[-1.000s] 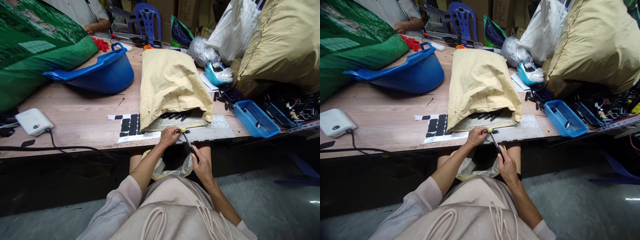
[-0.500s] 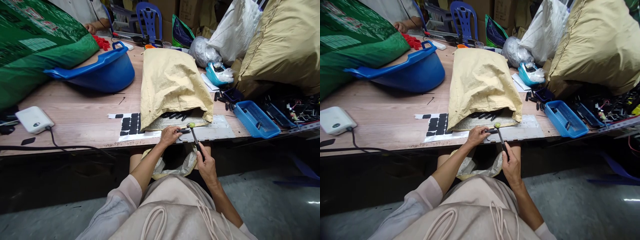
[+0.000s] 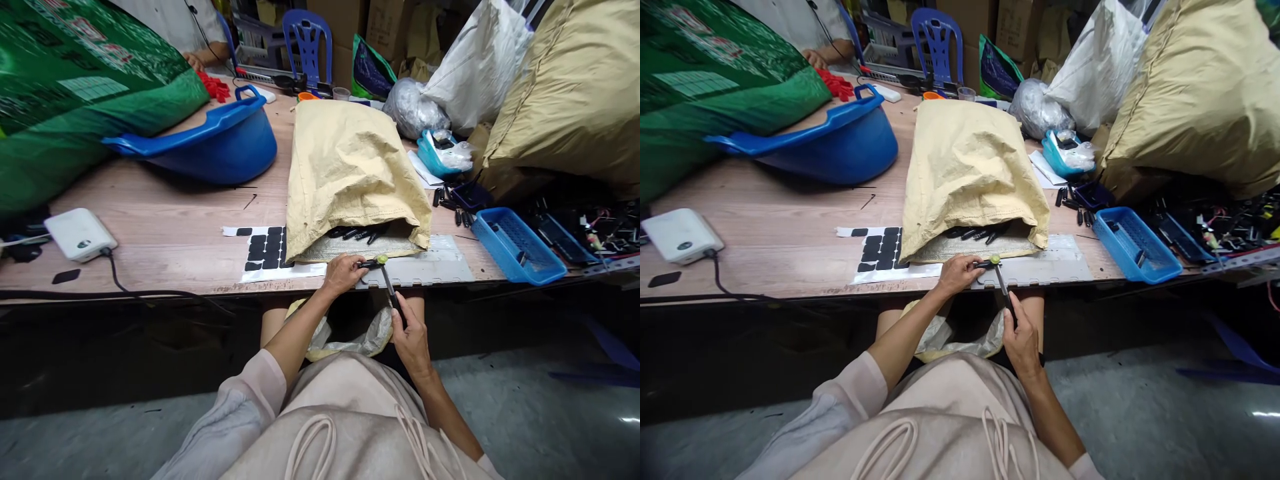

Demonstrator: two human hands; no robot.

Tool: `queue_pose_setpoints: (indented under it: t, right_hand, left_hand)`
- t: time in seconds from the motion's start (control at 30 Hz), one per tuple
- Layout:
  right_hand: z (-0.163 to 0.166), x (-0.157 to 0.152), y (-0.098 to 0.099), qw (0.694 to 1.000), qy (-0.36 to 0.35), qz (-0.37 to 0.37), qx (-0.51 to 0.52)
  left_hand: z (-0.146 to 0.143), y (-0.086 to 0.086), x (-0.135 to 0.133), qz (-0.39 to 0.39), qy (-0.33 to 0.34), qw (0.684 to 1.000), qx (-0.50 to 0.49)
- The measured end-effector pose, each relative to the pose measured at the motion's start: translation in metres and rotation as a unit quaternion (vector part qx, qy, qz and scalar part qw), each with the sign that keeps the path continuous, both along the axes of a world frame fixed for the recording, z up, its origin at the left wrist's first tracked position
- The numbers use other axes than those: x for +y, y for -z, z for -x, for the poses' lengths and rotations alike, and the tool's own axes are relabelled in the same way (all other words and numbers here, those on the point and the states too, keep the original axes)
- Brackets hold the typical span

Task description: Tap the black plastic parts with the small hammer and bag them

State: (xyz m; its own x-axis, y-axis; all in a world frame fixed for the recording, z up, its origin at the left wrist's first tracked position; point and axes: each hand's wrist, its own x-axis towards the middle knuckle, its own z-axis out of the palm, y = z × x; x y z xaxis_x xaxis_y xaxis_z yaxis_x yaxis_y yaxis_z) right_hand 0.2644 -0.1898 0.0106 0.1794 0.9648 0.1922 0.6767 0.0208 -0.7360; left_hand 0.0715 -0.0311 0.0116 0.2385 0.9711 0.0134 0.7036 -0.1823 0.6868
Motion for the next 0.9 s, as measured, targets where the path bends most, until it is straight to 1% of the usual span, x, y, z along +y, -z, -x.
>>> queue_pose_setpoints:
  t: [0.13, 0.23, 0.37, 0.47, 0.53, 0.6, 0.7, 0.77, 0.8, 0.83, 0.9]
  right_hand:
    - [0.005, 0.0, 0.003, 1.0, -0.02, -0.007, 0.023]
    - [0.006, 0.001, 0.009, 0.999, -0.021, 0.01, 0.044]
    - [-0.007, 0.006, 0.019, 0.994, 0.005, 0.035, 0.101]
    - [-0.026, 0.011, 0.026, 0.98, 0.045, 0.055, 0.184]
    - [-0.038, 0.014, 0.029, 0.958, 0.063, 0.087, 0.264]
    - [-0.048, 0.017, 0.031, 0.926, 0.051, 0.123, 0.353]
    - [-0.06, 0.02, 0.034, 0.864, 0.023, 0.17, 0.473]
    - [-0.065, 0.021, 0.037, 0.824, 0.004, 0.193, 0.533]
    - [-0.068, 0.022, 0.039, 0.809, -0.006, 0.2, 0.553]
    - [-0.07, 0.022, 0.041, 0.798, -0.014, 0.203, 0.567]
    - [-0.074, 0.023, 0.044, 0.787, -0.026, 0.202, 0.582]
  left_hand:
    - [0.0, 0.0, -0.001, -0.003, 0.001, 1.0, -0.009]
    - [0.0, 0.0, -0.001, -0.005, -0.001, 1.0, -0.017]
    - [0.0, 0.0, -0.001, -0.012, 0.006, 1.0, -0.016]
    - [0.001, 0.0, -0.001, -0.008, 0.004, 1.0, -0.017]
    - [0.001, 0.0, -0.001, -0.008, 0.005, 1.0, -0.019]
    - [0.002, 0.0, -0.001, -0.013, 0.007, 1.0, -0.019]
    - [0.003, 0.0, -0.001, -0.024, 0.014, 1.0, -0.011]
    - [0.003, 0.0, -0.001, -0.028, 0.019, 0.999, -0.001]
    - [0.004, 0.0, -0.001, -0.03, 0.022, 0.999, 0.005]
    - [0.004, 0.0, -0.001, -0.032, 0.023, 0.999, 0.012]
    - [0.005, 0.0, -0.001, -0.037, 0.026, 0.999, 0.025]
